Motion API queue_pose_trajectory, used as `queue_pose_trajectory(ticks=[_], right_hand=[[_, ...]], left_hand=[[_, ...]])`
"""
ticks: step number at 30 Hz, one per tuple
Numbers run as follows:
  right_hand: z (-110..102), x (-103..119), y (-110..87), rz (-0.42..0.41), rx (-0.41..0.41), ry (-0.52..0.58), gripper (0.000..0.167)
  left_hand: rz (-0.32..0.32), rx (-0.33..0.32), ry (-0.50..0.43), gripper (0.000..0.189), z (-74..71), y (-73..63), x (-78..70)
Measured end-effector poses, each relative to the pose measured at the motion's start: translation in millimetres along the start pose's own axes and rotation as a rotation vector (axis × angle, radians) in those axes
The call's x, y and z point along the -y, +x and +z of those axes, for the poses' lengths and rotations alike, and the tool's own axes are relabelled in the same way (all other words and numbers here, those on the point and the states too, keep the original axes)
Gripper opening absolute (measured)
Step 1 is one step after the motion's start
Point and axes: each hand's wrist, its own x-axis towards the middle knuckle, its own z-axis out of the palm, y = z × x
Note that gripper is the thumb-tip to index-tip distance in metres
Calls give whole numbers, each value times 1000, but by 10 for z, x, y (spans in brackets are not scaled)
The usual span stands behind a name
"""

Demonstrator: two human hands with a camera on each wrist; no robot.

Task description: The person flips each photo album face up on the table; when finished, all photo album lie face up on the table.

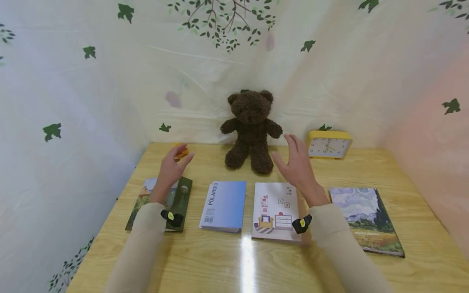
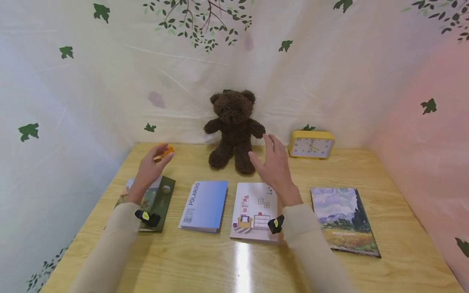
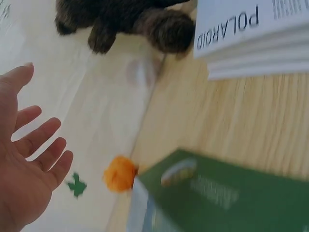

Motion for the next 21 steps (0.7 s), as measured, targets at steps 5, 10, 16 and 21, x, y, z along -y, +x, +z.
queue_pose_trajectory(ticks=[5, 10, 16, 21], right_hand=[[189, 221, 40, 14, 60, 36, 73], [501, 490, 35, 12, 124, 107, 71], [972, 858, -62, 27, 214, 190, 72], [1323, 1143, -183, 24, 270, 274, 75]], left_hand=[[-41, -13, 5, 61, -241, -133, 201], [-84, -4, 59, 63, -523, -352, 441], [-148, -8, 124, 64, -827, -675, 704], [-190, 18, 177, 64, -986, -908, 895]])
